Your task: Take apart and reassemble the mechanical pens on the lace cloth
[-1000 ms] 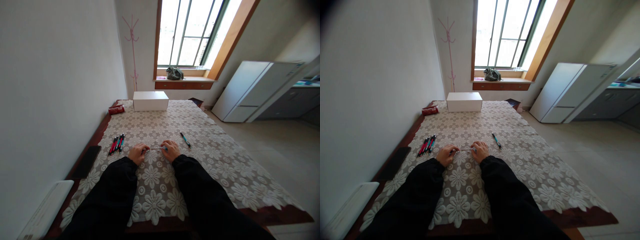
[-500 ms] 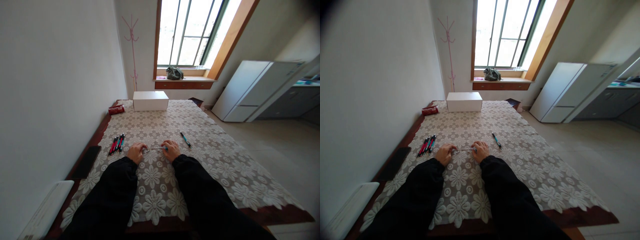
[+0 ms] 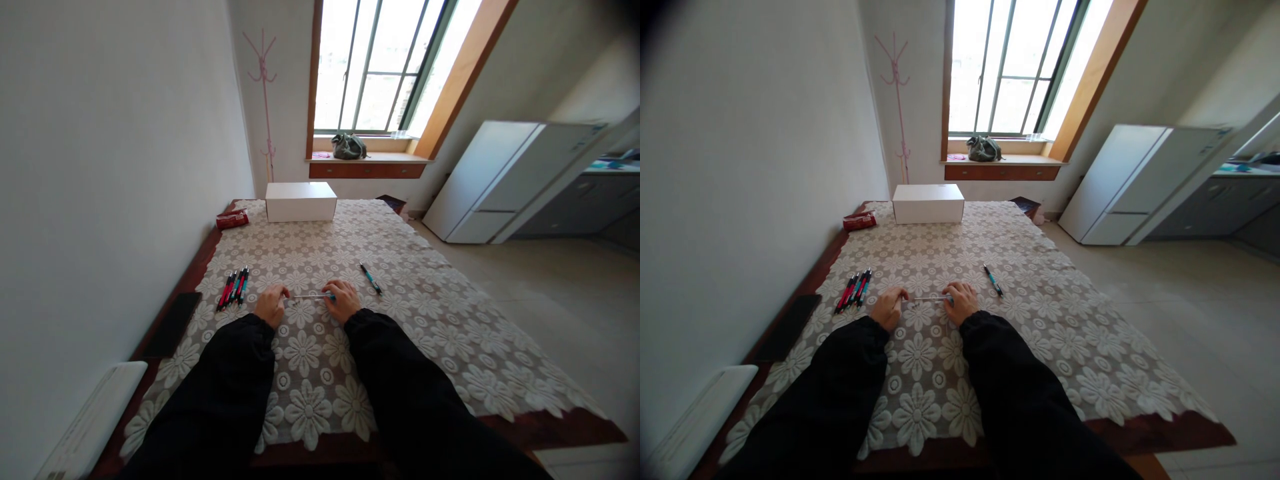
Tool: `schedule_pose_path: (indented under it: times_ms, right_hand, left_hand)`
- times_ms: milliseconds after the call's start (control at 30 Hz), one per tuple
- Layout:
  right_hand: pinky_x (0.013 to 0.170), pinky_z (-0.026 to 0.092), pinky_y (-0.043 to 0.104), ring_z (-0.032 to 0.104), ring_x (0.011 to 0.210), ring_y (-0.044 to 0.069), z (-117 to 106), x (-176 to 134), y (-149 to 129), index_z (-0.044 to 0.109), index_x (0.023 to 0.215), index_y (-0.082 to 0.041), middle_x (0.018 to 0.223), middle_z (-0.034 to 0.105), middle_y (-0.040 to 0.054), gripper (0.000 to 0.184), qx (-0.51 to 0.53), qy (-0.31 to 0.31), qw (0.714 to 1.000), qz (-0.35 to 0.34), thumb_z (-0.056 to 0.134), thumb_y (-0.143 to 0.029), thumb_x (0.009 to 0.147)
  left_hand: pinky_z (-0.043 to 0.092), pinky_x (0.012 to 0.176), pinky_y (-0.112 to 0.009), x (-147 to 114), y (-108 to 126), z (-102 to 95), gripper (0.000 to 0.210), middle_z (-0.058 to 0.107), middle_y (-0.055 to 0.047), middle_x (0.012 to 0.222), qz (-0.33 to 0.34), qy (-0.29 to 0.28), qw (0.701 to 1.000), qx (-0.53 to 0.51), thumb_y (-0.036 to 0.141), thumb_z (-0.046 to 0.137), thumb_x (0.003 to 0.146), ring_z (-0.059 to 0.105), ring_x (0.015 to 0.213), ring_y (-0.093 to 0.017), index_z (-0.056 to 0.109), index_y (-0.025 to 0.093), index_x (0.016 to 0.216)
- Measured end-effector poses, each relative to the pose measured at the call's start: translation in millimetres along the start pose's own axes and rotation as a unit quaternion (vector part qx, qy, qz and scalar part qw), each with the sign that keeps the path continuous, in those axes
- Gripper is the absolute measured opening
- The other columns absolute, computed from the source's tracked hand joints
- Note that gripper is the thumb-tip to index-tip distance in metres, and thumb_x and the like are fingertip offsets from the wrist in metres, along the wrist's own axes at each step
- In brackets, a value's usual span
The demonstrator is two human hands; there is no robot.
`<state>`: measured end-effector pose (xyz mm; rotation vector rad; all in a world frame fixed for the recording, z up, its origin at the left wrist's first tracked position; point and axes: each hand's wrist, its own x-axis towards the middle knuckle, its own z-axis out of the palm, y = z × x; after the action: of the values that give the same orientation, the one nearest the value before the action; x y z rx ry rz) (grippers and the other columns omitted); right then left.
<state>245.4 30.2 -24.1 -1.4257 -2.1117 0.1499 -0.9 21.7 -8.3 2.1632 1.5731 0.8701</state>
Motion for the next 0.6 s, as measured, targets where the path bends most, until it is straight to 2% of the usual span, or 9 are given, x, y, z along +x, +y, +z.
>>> schedule_pose_path:
  times_ms: [67, 133, 233, 433, 600]
  right_hand:
    - [0.102, 0.032, 0.043, 0.052, 0.107, 0.023, -0.3, -0.3, -0.5, 0.066, 0.096, -0.026, 0.111, 0.062, 0.0045, 0.018, 0.001, 0.000, 1.000, 0.000, 0.059, -0.022, 0.081]
    - [0.102, 0.032, 0.043, 0.052, 0.107, 0.023, -0.7, -0.5, -1.0, 0.066, 0.097, -0.026, 0.111, 0.062, 0.0045, 0.018, 0.000, -0.001, 1.000, 0.000, 0.059, -0.022, 0.081]
    - [0.101, 0.032, 0.042, 0.052, 0.107, 0.023, -1.0, -0.6, -1.6, 0.066, 0.097, -0.025, 0.112, 0.062, 0.0047, 0.018, -0.004, -0.003, 1.000, 0.000, 0.059, -0.022, 0.081]
    - [0.100, 0.033, 0.042, 0.052, 0.107, 0.024, -0.7, -0.3, -1.4, 0.066, 0.097, -0.025, 0.111, 0.062, 0.0054, 0.018, -0.004, 0.003, 1.000, -0.004, 0.059, -0.022, 0.080]
    - [0.101, 0.032, 0.043, 0.052, 0.106, 0.024, 0.9, 0.0, 0.6, 0.066, 0.097, -0.025, 0.111, 0.062, 0.0049, 0.019, -0.002, -0.001, 1.000, -0.002, 0.060, -0.022, 0.080]
  left_hand:
    - [0.043, 0.081, -0.031, -1.2, 3.6, -0.1, 0.014, 0.060, -0.004, 0.083, 0.005, -0.002, 1.000, 0.020, 0.016, 0.047, 0.083, 0.056, 0.085, -0.018, 0.060, 0.019, 0.080]
    - [0.042, 0.078, -0.030, -2.9, 6.4, -0.3, 0.007, 0.059, -0.003, 0.081, 0.014, -0.014, 0.999, 0.049, 0.025, 0.056, 0.081, 0.055, 0.083, -0.019, 0.061, 0.020, 0.082]
    - [0.041, 0.076, -0.029, -4.8, 7.9, -1.1, 0.012, 0.057, -0.002, 0.078, 0.026, -0.037, 0.996, 0.076, 0.031, 0.063, 0.077, 0.054, 0.082, -0.018, 0.064, 0.021, 0.083]
    - [0.040, 0.076, -0.027, -3.5, 4.6, -2.8, 0.016, 0.058, -0.002, 0.078, 0.036, -0.074, 0.993, 0.081, 0.035, 0.059, 0.083, 0.054, 0.083, -0.017, 0.068, 0.022, 0.087]
    - [0.040, 0.077, -0.027, -3.5, 3.5, -2.2, 0.013, 0.061, -0.003, 0.083, 0.033, -0.075, 0.994, 0.078, 0.029, 0.057, 0.085, 0.055, 0.087, -0.017, 0.067, 0.022, 0.088]
